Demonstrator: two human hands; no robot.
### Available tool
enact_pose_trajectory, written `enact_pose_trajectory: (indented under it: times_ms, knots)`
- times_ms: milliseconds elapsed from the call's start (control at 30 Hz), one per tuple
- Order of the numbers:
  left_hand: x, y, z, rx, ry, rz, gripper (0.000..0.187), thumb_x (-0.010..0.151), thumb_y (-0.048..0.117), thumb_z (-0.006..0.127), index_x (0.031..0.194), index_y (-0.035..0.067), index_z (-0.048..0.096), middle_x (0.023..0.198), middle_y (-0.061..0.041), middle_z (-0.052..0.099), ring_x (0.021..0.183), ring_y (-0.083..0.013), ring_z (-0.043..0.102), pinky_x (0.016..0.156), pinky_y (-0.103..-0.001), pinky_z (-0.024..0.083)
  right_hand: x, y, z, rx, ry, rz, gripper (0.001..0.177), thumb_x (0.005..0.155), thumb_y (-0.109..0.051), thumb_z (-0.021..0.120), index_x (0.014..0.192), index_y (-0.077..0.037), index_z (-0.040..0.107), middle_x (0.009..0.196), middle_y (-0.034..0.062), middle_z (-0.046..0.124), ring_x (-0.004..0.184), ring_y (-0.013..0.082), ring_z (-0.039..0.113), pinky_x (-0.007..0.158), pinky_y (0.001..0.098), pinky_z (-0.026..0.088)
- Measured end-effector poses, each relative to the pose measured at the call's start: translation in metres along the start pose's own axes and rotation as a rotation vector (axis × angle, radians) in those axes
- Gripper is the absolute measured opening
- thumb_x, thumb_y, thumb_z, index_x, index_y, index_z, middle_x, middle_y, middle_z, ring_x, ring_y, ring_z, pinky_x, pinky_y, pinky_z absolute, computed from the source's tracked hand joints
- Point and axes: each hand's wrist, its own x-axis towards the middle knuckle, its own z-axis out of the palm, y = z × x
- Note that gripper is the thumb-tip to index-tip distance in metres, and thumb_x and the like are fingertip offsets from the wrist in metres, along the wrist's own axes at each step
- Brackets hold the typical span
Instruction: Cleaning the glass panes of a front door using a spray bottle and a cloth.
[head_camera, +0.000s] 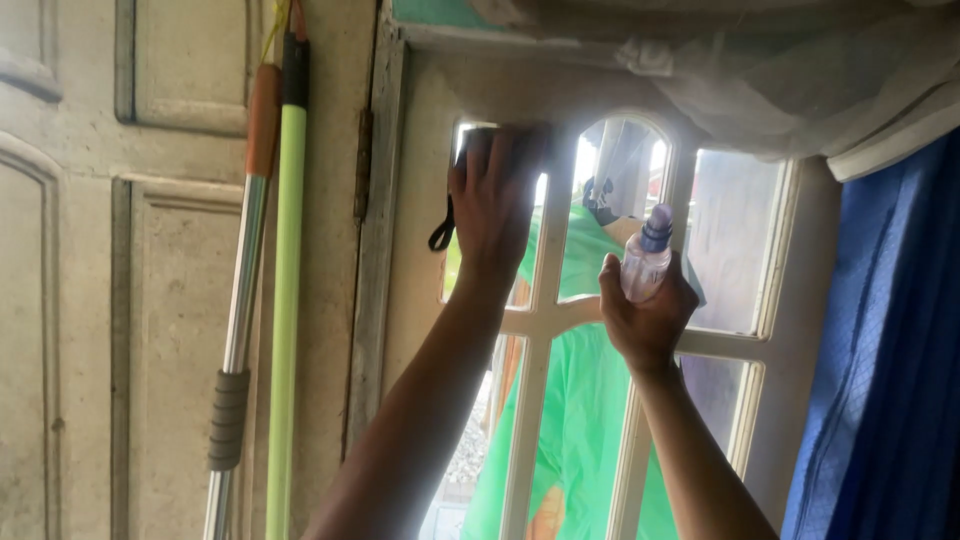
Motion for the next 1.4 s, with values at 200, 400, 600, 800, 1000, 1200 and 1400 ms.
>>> enact_pose_trajectory:
  times_ms: [200, 400, 600, 800, 1000, 1200, 1400]
  knots:
    - [0.016, 0.004, -0.005, -0.013, -0.050, 0.012, 0.038, 0.070, 0.006, 0.081, 0.103, 0.019, 0.069, 0.105, -0.004, 0.065, 0.099, -0.0279, 0.062, 0.078, -0.045, 0.052, -0.002, 0.002, -0.001, 0.039, 0.021, 0.015, 0.034, 0.095, -0.011, 0.079, 0.122, 0.001, 0.063, 0.101, 0.0127, 0.073, 0.092, 0.0214, 0.074, 0.087, 0.0350, 0.058]
    - [-0.012, -0.005, -0.021, 0.082, -0.252, 0.129, 0.030, 0.068, 0.006, 0.086, 0.090, 0.017, 0.069, 0.095, -0.004, 0.065, 0.081, -0.0225, 0.062, 0.058, -0.034, 0.052, -0.003, 0.008, -0.002, 0.096, 0.039, -0.026, 0.040, 0.098, -0.008, 0.079, 0.132, 0.003, 0.061, 0.110, 0.0153, 0.074, 0.099, 0.0241, 0.076, 0.092, 0.0349, 0.060]
    - [-0.071, -0.002, -0.091, -0.019, -0.555, 0.249, 0.030, 0.070, 0.012, 0.087, 0.098, 0.019, 0.076, 0.099, -0.005, 0.064, 0.082, -0.0219, 0.060, 0.060, -0.035, 0.055, -0.006, 0.019, 0.000, 0.143, 0.023, -0.100, 0.043, 0.100, -0.003, 0.075, 0.137, 0.007, 0.056, 0.114, 0.0169, 0.075, 0.099, 0.0242, 0.078, 0.091, 0.0331, 0.064]
    - [-0.076, 0.009, -0.089, 0.064, -0.496, 0.287, 0.033, 0.070, 0.014, 0.087, 0.100, 0.018, 0.073, 0.111, -0.005, 0.063, 0.096, -0.0224, 0.061, 0.072, -0.039, 0.054, 0.000, 0.006, -0.007, 0.080, 0.002, -0.101, 0.030, 0.099, -0.003, 0.079, 0.123, 0.004, 0.061, 0.103, 0.0174, 0.075, 0.090, 0.0260, 0.078, 0.083, 0.0338, 0.063]
    - [-0.045, 0.012, -0.038, 0.139, -0.213, 0.080, 0.033, 0.070, 0.005, 0.081, 0.097, 0.018, 0.068, 0.108, -0.006, 0.060, 0.094, -0.0273, 0.058, 0.076, -0.041, 0.050, 0.003, 0.000, -0.006, 0.050, 0.034, -0.093, 0.031, 0.097, -0.003, 0.078, 0.123, 0.004, 0.061, 0.105, 0.0181, 0.075, 0.091, 0.0261, 0.078, 0.089, 0.0362, 0.062]
    - [-0.004, -0.025, 0.044, 0.282, 0.072, 0.103, 0.036, 0.081, 0.007, 0.074, 0.116, 0.005, 0.065, 0.129, -0.014, 0.057, 0.113, -0.0349, 0.058, 0.090, -0.047, 0.053, -0.001, 0.008, -0.001, 0.052, 0.028, -0.131, 0.036, 0.098, -0.003, 0.077, 0.129, 0.002, 0.061, 0.113, 0.0170, 0.076, 0.095, 0.0246, 0.078, 0.090, 0.0331, 0.063]
    - [0.013, -0.049, 0.057, 0.440, 0.004, 0.155, 0.050, 0.084, 0.004, 0.069, 0.132, 0.010, 0.060, 0.146, -0.012, 0.055, 0.126, -0.0307, 0.055, 0.086, -0.042, 0.055, -0.001, 0.009, -0.003, 0.070, 0.006, -0.100, 0.037, 0.098, -0.003, 0.077, 0.130, 0.003, 0.061, 0.112, 0.0169, 0.076, 0.099, 0.0258, 0.078, 0.093, 0.0355, 0.062]
